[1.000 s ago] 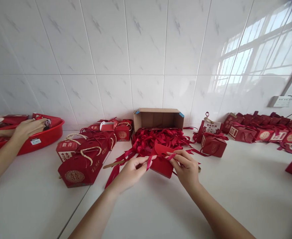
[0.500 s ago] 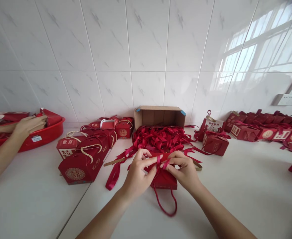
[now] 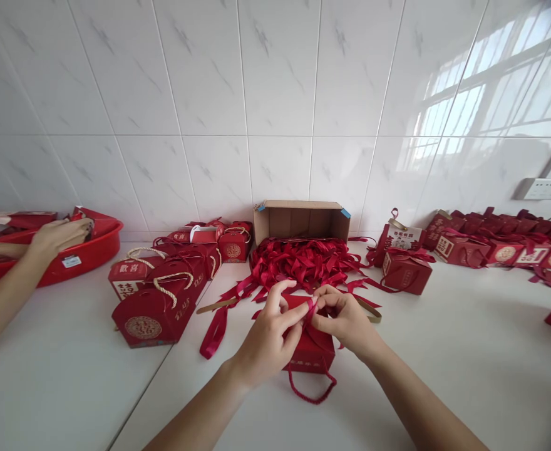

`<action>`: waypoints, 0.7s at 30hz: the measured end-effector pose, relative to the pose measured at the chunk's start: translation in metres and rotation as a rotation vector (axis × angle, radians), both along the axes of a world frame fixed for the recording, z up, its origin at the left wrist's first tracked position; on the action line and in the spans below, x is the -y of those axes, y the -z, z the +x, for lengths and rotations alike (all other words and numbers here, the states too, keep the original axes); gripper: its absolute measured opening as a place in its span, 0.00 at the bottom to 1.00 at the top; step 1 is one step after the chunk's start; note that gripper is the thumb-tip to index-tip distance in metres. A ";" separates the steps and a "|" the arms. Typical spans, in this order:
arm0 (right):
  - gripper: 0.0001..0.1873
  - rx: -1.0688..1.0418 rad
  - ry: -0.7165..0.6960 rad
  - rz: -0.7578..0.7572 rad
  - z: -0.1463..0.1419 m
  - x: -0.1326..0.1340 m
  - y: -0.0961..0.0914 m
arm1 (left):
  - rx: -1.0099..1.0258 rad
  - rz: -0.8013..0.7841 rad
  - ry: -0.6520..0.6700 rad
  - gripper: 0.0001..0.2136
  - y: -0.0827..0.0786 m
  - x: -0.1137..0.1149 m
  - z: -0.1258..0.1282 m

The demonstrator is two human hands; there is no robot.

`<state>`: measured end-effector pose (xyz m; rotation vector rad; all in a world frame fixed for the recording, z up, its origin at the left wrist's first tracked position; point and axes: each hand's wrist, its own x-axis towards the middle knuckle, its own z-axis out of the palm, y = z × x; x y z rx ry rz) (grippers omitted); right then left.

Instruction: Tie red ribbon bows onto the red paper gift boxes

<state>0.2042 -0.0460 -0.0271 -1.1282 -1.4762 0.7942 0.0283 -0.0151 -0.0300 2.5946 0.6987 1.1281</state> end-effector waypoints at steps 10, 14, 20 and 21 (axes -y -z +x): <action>0.02 0.020 -0.093 -0.100 0.004 0.000 0.000 | 0.017 -0.134 0.072 0.13 -0.008 -0.006 -0.005; 0.03 0.056 -0.082 -0.116 0.003 0.000 -0.001 | 0.054 -0.137 0.049 0.10 -0.008 -0.009 -0.005; 0.02 0.068 -0.125 -0.093 0.001 0.001 0.000 | 0.077 -0.010 0.050 0.10 -0.007 -0.008 -0.005; 0.02 0.074 -0.129 -0.093 0.001 0.001 0.000 | 0.080 0.005 0.056 0.10 -0.006 -0.008 -0.005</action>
